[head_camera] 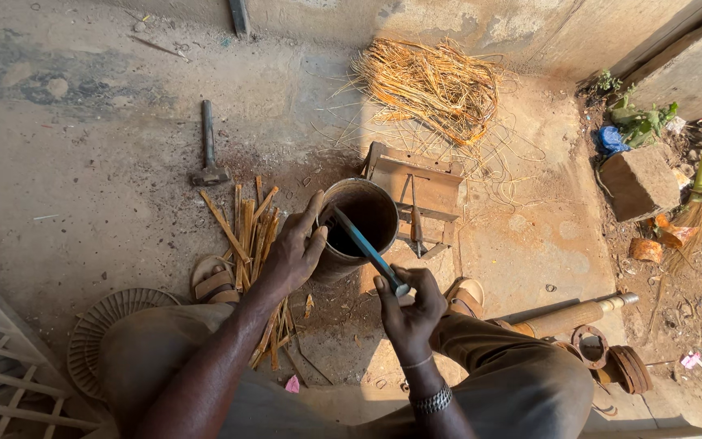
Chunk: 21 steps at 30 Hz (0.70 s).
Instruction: The person sits on the ground and uses a hammer to strike a metal file held against a cylindrical metal container, repeatedly sharpening the file's edge. The person holds the container with one hand and the file with the other, striking the file with the hammer in a repetitive motion.
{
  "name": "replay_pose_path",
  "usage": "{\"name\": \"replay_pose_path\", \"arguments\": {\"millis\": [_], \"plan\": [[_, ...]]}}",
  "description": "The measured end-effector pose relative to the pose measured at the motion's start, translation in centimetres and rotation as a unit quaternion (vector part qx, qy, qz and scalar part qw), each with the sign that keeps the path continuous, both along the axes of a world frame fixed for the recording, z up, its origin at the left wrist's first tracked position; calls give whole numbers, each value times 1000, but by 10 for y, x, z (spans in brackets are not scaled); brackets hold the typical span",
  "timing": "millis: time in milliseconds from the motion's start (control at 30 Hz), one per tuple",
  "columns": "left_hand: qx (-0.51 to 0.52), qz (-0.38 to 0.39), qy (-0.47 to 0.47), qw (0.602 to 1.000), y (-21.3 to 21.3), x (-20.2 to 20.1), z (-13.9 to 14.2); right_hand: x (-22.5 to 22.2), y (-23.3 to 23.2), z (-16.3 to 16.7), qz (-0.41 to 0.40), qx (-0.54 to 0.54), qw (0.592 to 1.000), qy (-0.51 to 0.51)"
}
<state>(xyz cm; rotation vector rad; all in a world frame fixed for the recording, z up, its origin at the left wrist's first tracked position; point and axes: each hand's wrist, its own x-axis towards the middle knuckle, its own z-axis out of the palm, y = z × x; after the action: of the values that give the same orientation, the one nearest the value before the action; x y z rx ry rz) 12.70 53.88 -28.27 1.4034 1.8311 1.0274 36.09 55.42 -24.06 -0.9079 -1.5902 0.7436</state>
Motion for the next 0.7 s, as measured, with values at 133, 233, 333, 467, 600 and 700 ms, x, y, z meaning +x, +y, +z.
{"name": "replay_pose_path", "arguments": {"millis": [133, 233, 333, 467, 600, 700], "plan": [[36, -16, 20, 999, -2, 0, -3, 2, 1, 3, 4, -47, 999, -12], [43, -18, 31, 998, -2, 0, -5, 4, -3, 9, -35, 100, 993, -44], [26, -12, 21, 999, -2, 0, -5, -2, -2, 11, -8, 145, 988, -48], [9, -13, 21, 1000, -2, 1, 1, -20, 9, 8, 7, 23, 990, -137], [-25, -2, -2, 1000, -1, 2, 4, -25, 12, 5, 27, 52, 993, -107], [22, -13, 18, 1000, 0, 0, 1, -24, 9, 6, 28, 58, 991, -121]]}}
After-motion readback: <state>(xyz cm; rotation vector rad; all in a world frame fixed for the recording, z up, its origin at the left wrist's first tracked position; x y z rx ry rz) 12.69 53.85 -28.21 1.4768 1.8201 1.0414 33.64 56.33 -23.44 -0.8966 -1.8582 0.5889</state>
